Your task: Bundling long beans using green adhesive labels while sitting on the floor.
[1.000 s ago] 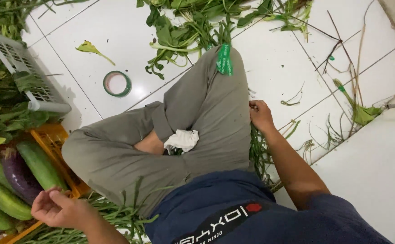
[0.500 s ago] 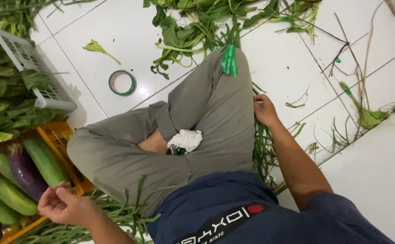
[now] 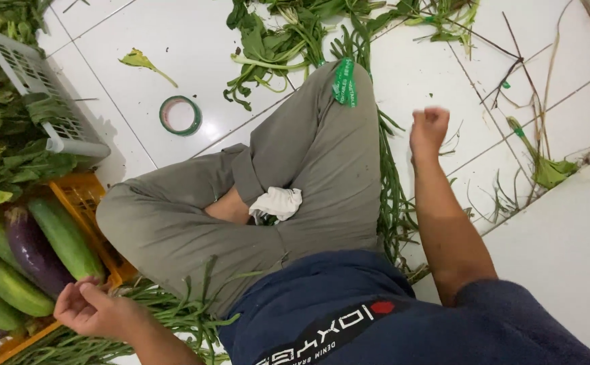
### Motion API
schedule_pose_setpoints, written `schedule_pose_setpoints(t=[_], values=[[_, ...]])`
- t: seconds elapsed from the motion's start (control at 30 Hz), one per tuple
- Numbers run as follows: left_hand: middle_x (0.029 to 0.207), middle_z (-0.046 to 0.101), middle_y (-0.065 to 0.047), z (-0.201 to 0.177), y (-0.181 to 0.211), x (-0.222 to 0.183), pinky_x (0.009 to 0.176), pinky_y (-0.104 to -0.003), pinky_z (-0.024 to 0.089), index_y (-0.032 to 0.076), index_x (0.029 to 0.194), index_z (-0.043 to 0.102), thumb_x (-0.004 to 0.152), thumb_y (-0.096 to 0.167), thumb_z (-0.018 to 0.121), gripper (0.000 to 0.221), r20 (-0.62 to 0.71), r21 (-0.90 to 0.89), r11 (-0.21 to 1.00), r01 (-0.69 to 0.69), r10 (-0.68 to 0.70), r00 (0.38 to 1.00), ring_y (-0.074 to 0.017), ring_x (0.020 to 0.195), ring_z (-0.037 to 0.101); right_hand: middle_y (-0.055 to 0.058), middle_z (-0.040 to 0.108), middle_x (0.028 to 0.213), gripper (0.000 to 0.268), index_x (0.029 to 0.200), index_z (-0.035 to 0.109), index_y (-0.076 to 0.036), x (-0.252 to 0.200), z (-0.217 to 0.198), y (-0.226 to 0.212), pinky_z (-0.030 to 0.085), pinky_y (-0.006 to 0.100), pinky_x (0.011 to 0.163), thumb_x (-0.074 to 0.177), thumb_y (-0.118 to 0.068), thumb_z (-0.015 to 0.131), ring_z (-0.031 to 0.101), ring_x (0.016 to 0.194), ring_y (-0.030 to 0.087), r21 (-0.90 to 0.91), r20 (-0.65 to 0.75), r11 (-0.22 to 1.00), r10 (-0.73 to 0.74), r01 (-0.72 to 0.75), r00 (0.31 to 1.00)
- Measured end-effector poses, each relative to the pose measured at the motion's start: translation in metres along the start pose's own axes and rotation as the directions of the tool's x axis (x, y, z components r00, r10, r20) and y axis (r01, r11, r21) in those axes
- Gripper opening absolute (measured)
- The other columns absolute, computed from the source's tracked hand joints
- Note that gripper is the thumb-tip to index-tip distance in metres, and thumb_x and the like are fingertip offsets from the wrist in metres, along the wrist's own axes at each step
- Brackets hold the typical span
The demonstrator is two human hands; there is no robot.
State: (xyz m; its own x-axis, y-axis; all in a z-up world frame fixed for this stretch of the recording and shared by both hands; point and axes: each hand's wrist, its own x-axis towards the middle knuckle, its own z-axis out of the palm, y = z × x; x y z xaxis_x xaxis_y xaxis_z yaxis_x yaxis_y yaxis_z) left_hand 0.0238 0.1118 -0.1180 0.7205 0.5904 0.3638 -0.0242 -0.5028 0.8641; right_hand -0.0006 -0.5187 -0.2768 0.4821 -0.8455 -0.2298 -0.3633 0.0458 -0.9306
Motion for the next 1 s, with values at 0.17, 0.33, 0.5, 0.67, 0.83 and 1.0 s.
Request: schedule_pose_setpoints(t=[0.17,0.33,0.5,0.67,0.83,1.0], values=[[0.105,0.061,-0.014,0.009,0.0,-0.001,0.088,-0.03,0.052,0.003,0.119,0.048,0.106,-0.009,0.046,0.018,0.037,-0.056,0.998,-0.017,0.02,0.999,-0.0217,0.096,0.063,0.02,0.047,0.139,0.053,0.142,0.046,-0.002,0.067,0.05,0.013,0.048,0.043,0.104,0.097,-0.019,0.069,0.054,0.122,0.035,-0.357,0.123,0.871,-0.314,0.337,0.942],[0.105,0.064,-0.012,0.005,0.002,0.002,0.081,-0.027,0.053,0.004,0.119,0.05,0.11,-0.007,0.049,0.015,0.003,-0.028,0.999,0.039,-0.039,0.999,-0.0183,0.092,0.063,0.015,0.064,0.129,0.063,0.144,0.049,-0.001,0.091,0.101,0.026,0.052,0.033,0.098,0.098,-0.041,0.064,0.065,0.116,0.024,-0.363,0.314,0.929,0.048,0.073,0.948],[0.107,0.061,-0.013,-0.001,0.013,0.003,0.083,-0.03,0.051,0.004,0.119,0.047,0.111,-0.008,0.047,0.015,0.016,0.052,0.999,0.004,-0.004,1.0,-0.0201,0.096,0.061,0.013,0.067,0.126,0.048,0.136,0.059,-0.001,0.134,0.132,0.062,0.05,0.031,0.099,0.096,-0.027,0.067,0.063,0.115,0.022,-0.282,0.394,0.942,-0.059,0.181,0.917],[0.108,0.064,-0.012,-0.009,-0.001,0.006,0.078,-0.026,0.053,0.005,0.121,0.048,0.11,-0.007,0.047,0.017,-0.017,-0.059,0.997,0.05,-0.051,0.999,-0.017,0.093,0.063,0.013,0.075,0.11,0.033,0.122,0.071,-0.001,0.129,0.131,0.032,0.055,0.029,0.086,0.093,-0.013,0.059,0.069,0.098,0.02,-0.327,0.375,0.919,-0.087,0.22,0.923],[0.107,0.064,-0.014,-0.01,-0.006,0.003,0.079,-0.03,0.055,0.003,0.12,0.048,0.111,-0.008,0.046,0.014,-0.017,0.011,1.0,-0.003,0.003,1.0,-0.0213,0.093,0.066,0.001,0.071,0.09,0.025,0.105,0.074,-0.011,0.05,0.106,-0.074,0.052,0.023,0.066,0.089,-0.029,0.069,0.063,0.076,0.009,-0.13,0.29,0.976,0.206,-0.174,0.935],[0.106,0.063,-0.009,-0.002,0.009,0.001,0.077,-0.026,0.052,0.006,0.119,0.049,0.11,-0.005,0.049,0.015,-0.021,0.011,0.994,0.109,-0.108,0.994,-0.0156,0.093,0.064,0.004,0.069,0.104,0.033,0.123,0.068,-0.011,0.038,0.09,-0.071,0.051,0.023,0.075,0.098,-0.032,0.065,0.061,0.086,0.01,-0.199,0.425,0.975,0.18,-0.103,0.887]])
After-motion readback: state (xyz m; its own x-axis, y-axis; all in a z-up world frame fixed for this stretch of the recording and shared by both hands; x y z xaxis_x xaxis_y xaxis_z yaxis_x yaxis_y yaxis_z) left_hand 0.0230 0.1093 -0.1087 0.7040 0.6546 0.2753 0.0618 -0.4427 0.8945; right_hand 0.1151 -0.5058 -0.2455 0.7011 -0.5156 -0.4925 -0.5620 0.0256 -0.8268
